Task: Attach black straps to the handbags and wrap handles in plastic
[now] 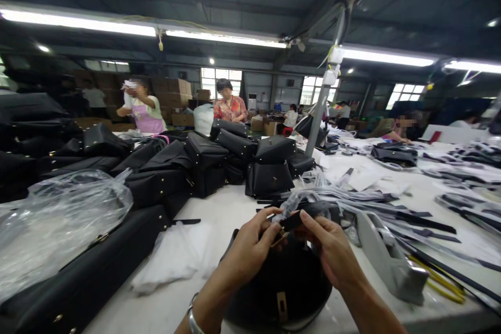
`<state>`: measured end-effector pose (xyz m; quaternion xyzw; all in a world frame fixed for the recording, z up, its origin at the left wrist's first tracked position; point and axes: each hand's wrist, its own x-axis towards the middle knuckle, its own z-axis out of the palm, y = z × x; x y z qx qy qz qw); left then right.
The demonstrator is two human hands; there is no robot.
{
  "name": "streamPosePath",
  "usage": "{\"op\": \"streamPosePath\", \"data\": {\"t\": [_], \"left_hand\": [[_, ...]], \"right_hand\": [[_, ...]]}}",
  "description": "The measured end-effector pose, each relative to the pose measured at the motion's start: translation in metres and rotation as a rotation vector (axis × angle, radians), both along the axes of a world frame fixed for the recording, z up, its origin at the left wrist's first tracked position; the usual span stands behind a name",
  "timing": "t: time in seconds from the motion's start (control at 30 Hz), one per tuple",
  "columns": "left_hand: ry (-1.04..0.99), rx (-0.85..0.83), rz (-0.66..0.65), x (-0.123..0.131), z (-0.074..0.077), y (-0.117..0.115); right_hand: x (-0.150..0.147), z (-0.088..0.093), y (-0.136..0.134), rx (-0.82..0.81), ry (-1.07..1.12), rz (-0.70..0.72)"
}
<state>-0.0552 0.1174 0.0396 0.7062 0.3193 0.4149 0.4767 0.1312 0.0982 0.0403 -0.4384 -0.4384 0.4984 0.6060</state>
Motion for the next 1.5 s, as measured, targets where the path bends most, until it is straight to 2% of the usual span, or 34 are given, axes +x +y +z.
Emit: {"op": "streamPosePath", "data": {"t": [0.3,0.53,0.67,0.77,0.9,0.97,1.1,1.17,1.23,1.33,1.4,1.5], "left_hand": [[-0.065,-0.074,-0.027,-0.001,0.001,-0.002],[-0.193,-0.170,-0.093,0.002,0.002,0.003],[-0.124,-0.116,-0.054,0.002,0.006,0.000],[-0.052,-0.053,0.009,0.002,0.008,-0.005],[0.009,-0.007,0.031,0.002,0.010,-0.008],[0.018,0.012,0.048,0.001,0.010,-0.009],[0.015,0.043,0.122,0.001,0.009,-0.010],[-0.004,0.039,0.149,0.003,0.007,-0.011],[-0.021,0.039,0.184,0.006,0.005,-0.011],[0.020,0.075,0.278,0.010,0.003,-0.011],[0.069,0.084,0.277,0.010,0.003,-0.011],[0.110,0.089,0.182,0.002,0.007,-0.013]], "right_hand": [[-0.006,-0.010,-0.001,-0.105,0.354,0.075],[-0.009,-0.006,-0.002,-0.137,0.408,0.051],[-0.008,-0.006,-0.004,-0.030,0.255,-0.061],[-0.004,-0.007,-0.008,0.090,-0.009,-0.193],[-0.001,-0.004,-0.013,0.167,-0.357,-0.333],[-0.003,-0.002,-0.013,0.169,-0.317,-0.317],[-0.009,-0.002,-0.014,0.137,-0.056,-0.236],[-0.013,-0.005,-0.018,0.134,-0.165,-0.274],[-0.016,-0.007,-0.025,0.162,-0.396,-0.335],[-0.021,-0.008,-0.031,0.293,-0.677,-0.361],[-0.020,-0.004,-0.030,0.329,-0.705,-0.304],[-0.005,0.011,-0.023,0.221,-0.455,-0.131]]}}
